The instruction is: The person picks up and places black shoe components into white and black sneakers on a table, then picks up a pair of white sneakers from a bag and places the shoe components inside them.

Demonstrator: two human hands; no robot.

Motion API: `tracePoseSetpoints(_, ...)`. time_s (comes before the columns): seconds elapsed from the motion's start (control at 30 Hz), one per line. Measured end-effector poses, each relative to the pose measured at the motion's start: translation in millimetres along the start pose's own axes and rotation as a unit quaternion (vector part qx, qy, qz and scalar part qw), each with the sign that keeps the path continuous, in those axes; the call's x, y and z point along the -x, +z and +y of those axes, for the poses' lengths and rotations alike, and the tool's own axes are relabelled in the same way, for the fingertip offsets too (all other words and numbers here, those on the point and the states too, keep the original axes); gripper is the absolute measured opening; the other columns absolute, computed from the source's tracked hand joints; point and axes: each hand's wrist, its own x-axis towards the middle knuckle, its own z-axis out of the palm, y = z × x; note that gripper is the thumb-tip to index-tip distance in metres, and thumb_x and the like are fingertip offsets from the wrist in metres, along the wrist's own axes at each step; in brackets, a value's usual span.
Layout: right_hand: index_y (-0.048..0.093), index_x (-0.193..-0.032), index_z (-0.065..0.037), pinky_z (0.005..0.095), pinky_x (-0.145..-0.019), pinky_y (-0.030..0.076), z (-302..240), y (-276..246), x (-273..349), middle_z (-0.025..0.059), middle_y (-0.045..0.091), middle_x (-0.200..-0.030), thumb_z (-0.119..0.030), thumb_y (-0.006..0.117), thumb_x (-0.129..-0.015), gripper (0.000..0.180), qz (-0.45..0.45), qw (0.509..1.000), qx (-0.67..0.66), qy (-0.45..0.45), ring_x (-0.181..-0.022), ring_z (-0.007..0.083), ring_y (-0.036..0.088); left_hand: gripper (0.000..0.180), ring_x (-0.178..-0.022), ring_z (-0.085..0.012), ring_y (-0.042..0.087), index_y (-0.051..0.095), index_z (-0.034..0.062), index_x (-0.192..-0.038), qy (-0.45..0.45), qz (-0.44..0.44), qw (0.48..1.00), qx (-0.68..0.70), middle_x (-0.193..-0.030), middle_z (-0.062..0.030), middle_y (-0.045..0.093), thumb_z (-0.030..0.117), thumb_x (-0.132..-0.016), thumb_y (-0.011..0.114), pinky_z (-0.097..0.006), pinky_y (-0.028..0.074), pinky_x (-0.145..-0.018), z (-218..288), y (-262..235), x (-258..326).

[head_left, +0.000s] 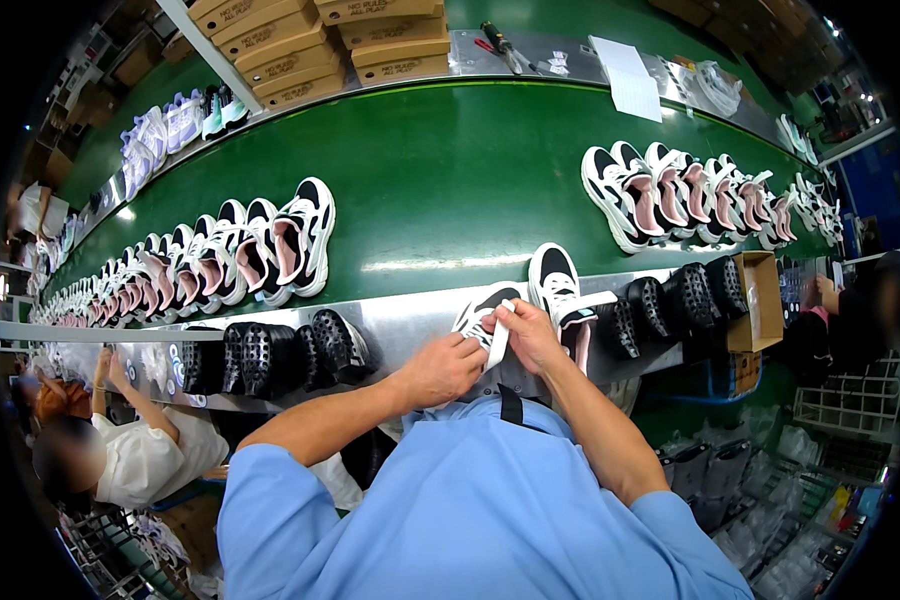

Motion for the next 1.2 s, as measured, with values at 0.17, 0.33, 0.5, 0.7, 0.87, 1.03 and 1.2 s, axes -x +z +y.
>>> tracePoseSetpoints(0.17, 0.066, -0.106, 0.000, 0.0349, -0.093, 0.055, 6, -2, -2, 0.0094, 0.072, -0.102, -0.017, 0.066, -0.105, 0.017, -0.030, 0.999, -0.032, 0.001, -0.097, 0.0179, 0.069, 0.018, -0.097, -0.0223, 0.057, 0.072, 0.0075, -0.093, 0.008, -0.035, 0.999, -0.021, -0.096, -0.0044, 0.058, 0.021, -0.083, 0.065, -0.036, 0.048, -0.083, 4, -2, 5)
tracePoseSetpoints(0.33, 0.067, -0.108, -0.001, 0.0340, -0.093, 0.053, -1, -3, -4, 0.0069, 0.072, -0.103, -0.018, 0.067, -0.104, 0.017, -0.077, 0.997, -0.008, 0.021, -0.099, 0.0163, 0.067, 0.021, -0.102, -0.0225, 0.057, 0.075, 0.0097, -0.102, -0.071, -0.080, 0.990, 0.087, -0.099, -0.0033, 0.059, 0.021, -0.087, 0.064, -0.038, 0.045, -0.087, -1, -8, 1)
tracePoseSetpoints(0.5, 0.068, -0.109, -0.002, 0.0337, -0.094, 0.052, 3, -5, -2, 0.0059, 0.072, -0.103, -0.020, 0.069, -0.104, 0.019, -0.078, 0.996, -0.034, 0.020, -0.100, 0.0152, 0.066, 0.020, -0.106, -0.0241, 0.056, 0.077, 0.0147, -0.103, -0.084, -0.097, 0.988, 0.090, -0.103, -0.0035, 0.060, 0.019, -0.088, 0.064, -0.038, 0.044, -0.088, -3, -15, 10)
tracePoseSetpoints(0.7, 0.070, -0.112, -0.001, 0.0313, -0.093, 0.050, -5, -4, 0, 0.0042, 0.072, -0.102, -0.023, 0.071, -0.103, 0.024, -0.103, 0.993, 0.060, 0.020, -0.099, 0.0124, 0.064, 0.015, -0.111, -0.0278, 0.056, 0.078, 0.0118, -0.093, -0.105, -0.050, 0.981, 0.153, -0.110, -0.0055, 0.062, 0.015, -0.084, 0.067, -0.043, 0.045, -0.093, 11, -13, 17)
tracePoseSetpoints(0.87, 0.071, -0.110, -0.002, 0.0267, -0.084, 0.049, -38, 12, 10, 0.0017, 0.071, -0.097, -0.027, 0.075, -0.100, 0.027, -0.113, 0.959, 0.258, 0.026, -0.093, 0.0088, 0.062, 0.053, -0.106, -0.0420, 0.065, 0.063, 0.0057, -0.132, -0.516, 0.041, 0.841, 0.161, -0.114, -0.0194, 0.068, 0.016, -0.080, 0.070, -0.051, 0.053, -0.093, 52, -13, 32)
tracePoseSetpoints(1.03, 0.073, -0.099, -0.003, 0.0261, -0.073, 0.048, -58, 13, 2, -0.0010, 0.069, -0.090, -0.028, 0.075, -0.099, 0.025, -0.137, 0.934, 0.329, 0.019, -0.080, 0.0078, 0.059, 0.067, -0.113, -0.0426, 0.070, 0.051, 0.0106, -0.153, -0.683, -0.115, 0.584, 0.422, -0.126, -0.0280, 0.070, 0.014, -0.087, 0.062, -0.048, 0.054, -0.097, 46, 13, 32)
tracePoseSetpoints(1.2, 0.075, -0.100, -0.001, 0.0282, -0.073, 0.049, -84, 27, 6, 0.0014, 0.068, -0.083, -0.024, 0.073, -0.099, 0.024, -0.228, 0.859, 0.458, 0.007, -0.079, 0.0096, 0.060, 0.069, -0.102, -0.0481, 0.068, 0.054, 0.0154, -0.152, -0.693, 0.009, 0.670, 0.264, -0.118, -0.0326, 0.064, 0.000, -0.085, 0.059, -0.049, 0.056, -0.092, 69, 13, 36)
